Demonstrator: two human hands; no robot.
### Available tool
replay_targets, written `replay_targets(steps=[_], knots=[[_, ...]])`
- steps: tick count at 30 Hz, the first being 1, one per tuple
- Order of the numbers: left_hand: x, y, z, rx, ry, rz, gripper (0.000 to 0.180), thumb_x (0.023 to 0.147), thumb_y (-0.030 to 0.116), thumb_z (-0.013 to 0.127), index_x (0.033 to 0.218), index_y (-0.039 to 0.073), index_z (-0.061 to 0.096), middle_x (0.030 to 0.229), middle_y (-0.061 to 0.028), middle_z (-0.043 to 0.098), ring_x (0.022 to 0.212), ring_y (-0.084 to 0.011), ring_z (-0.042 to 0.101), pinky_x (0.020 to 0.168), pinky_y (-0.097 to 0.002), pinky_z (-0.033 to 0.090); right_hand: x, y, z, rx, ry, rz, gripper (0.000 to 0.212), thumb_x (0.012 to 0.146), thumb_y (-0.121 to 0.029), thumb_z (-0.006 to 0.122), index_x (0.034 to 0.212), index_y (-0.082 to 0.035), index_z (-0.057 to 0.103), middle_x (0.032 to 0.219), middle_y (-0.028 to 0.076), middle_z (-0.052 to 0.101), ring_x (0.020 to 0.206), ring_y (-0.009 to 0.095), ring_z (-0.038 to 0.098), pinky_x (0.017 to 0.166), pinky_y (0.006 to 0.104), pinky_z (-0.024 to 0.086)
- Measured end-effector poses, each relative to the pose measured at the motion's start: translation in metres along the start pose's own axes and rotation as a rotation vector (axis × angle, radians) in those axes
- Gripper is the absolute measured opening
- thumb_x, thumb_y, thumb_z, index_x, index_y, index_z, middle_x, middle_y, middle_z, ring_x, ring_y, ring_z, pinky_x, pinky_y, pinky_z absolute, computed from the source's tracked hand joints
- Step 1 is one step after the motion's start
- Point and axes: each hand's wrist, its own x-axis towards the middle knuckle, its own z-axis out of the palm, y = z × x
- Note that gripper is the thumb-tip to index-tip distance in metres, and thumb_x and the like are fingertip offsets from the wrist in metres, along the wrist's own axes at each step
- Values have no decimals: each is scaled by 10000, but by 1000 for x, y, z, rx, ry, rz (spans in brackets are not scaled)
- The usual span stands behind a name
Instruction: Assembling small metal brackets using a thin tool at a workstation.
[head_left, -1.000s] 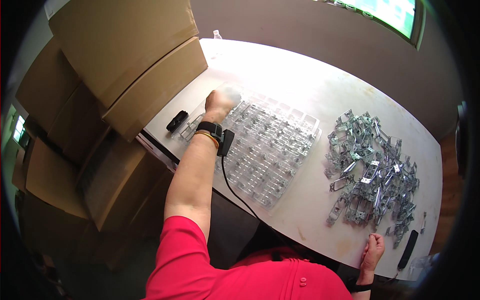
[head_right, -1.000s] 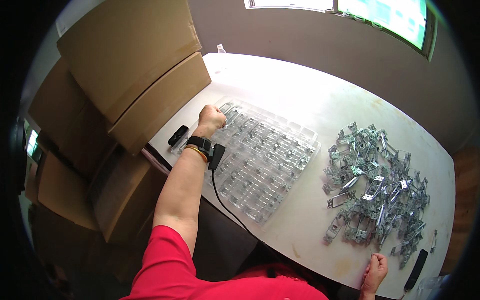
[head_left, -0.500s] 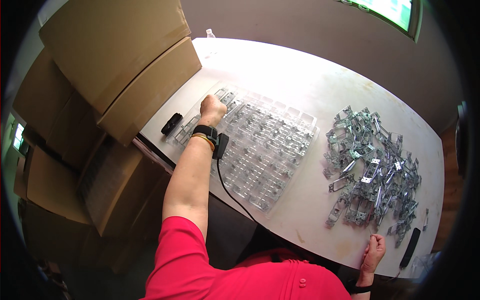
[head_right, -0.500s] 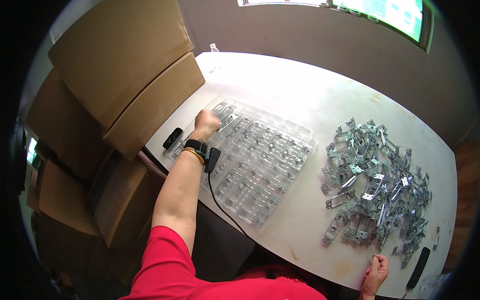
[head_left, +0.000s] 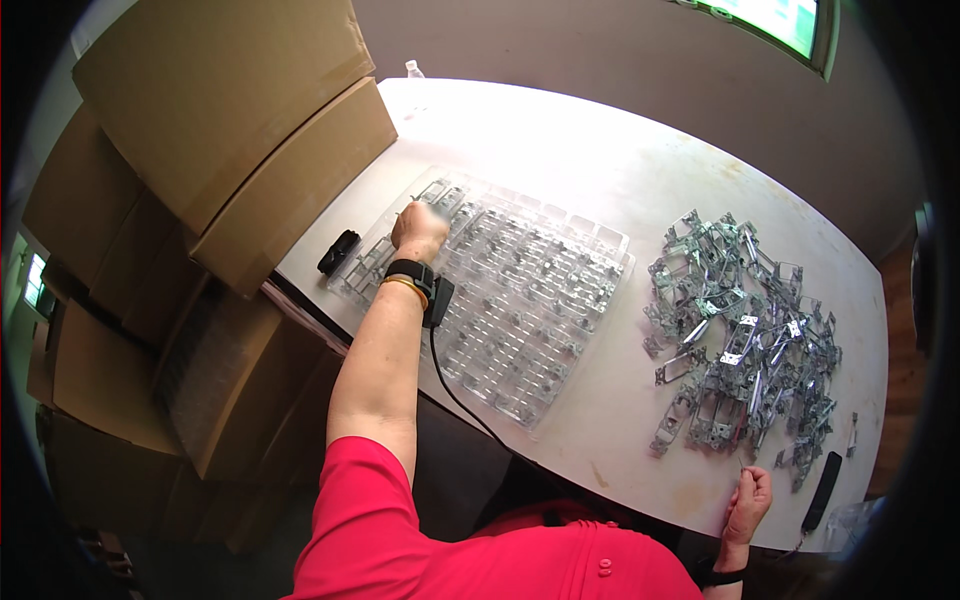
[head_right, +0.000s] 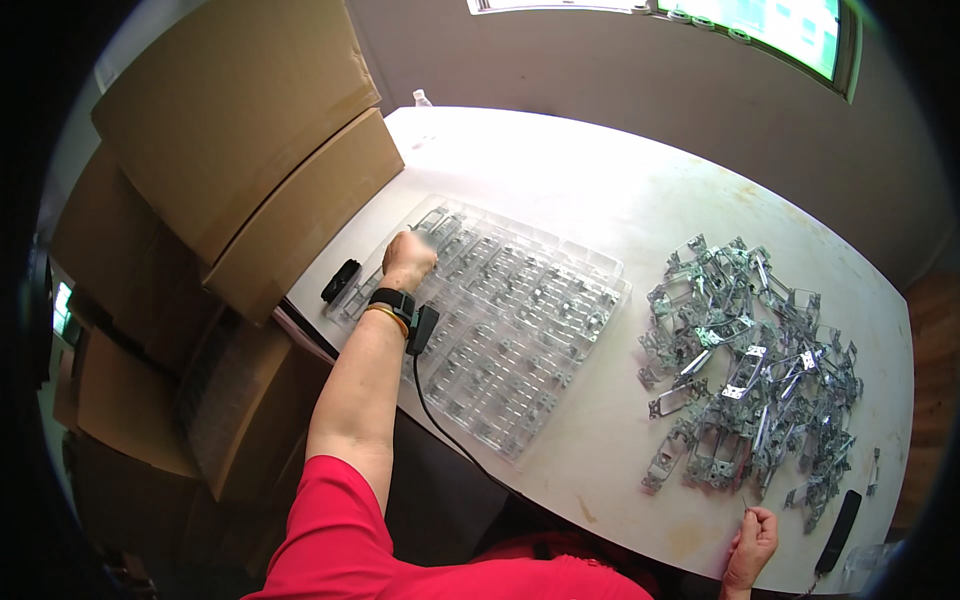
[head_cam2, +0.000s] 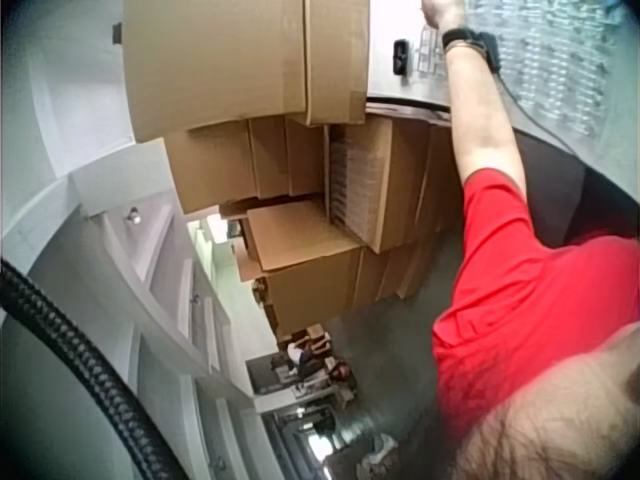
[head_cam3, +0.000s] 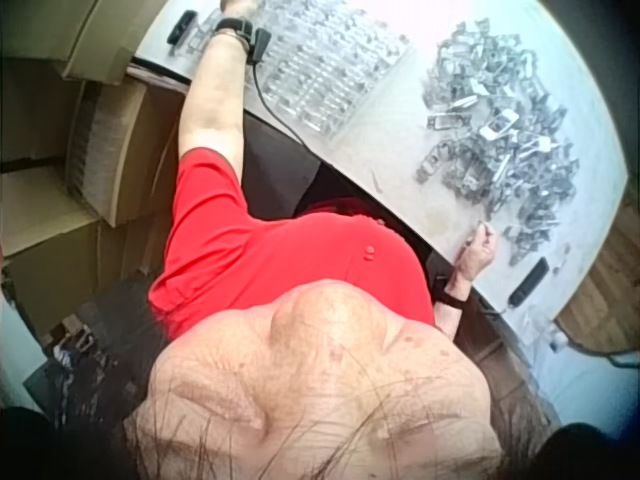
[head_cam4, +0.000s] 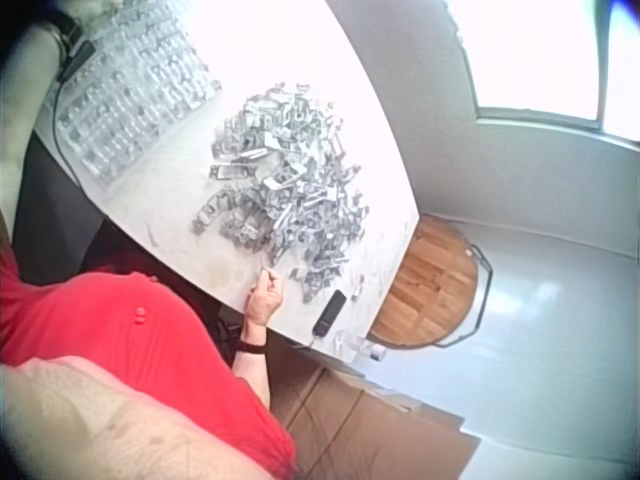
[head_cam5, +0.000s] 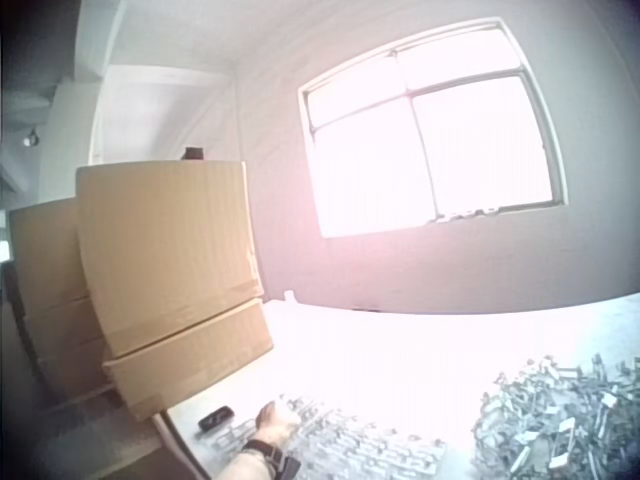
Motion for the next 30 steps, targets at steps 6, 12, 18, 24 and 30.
replay_targets(steps=[6, 12, 18, 24, 30], knots=[[-5, 4, -1, -37, -20, -6, 267, 909, 127, 692, 1115, -15, 786, 1205, -234, 775, 1186, -385, 739, 1024, -447, 586, -1, -6, 2, 1, 1, 23, 73, 1078, -173, 658, 1061, -102, 653, 666, -93, 487, 490, -7, 369, 425, 187, 259], [-19, 4, -9, -83, 81, 137, 271, 901, 166, 678, 1077, -6, 790, 1162, -245, 780, 1135, -395, 752, 1003, -456, 591, 1, -2, 0, 16, -25, -7, 68, 1082, -154, 649, 1069, -88, 661, 678, -93, 500, 503, -10, 383, 431, 189, 268], [-108, 5, -35, -431, 183, 537, 206, 922, 226, 752, 954, 23, 769, 928, -221, 776, 891, -363, 770, 801, -440, 601, 0, 1, 0, 60, -82, -60, 67, 1081, -141, 650, 1080, -76, 666, 688, -92, 511, 522, -8, 402, 458, 183, 284], [-289, -47, -48, -587, -237, 1092, 171, 974, 103, 780, 1106, 7, 730, 864, -79, 686, 743, -123, 638, 661, -294, 516, -5, -4, -3, 75, -156, -120, 65, 1085, -137, 647, 1084, -75, 664, 695, -90, 517, 533, -10, 410, 479, 180, 298], [-385, -83, 30, -419, -1024, 1251, 175, 1032, 197, 674, 1063, 25, 661, 959, -156, 669, 906, -377, 685, 793, -453, 551, -6, -11, -4, 98, -234, -128, 59, 1085, -132, 647, 1092, -75, 660, 680, -86, 520, 523, -8, 416, 467, 187, 294]])
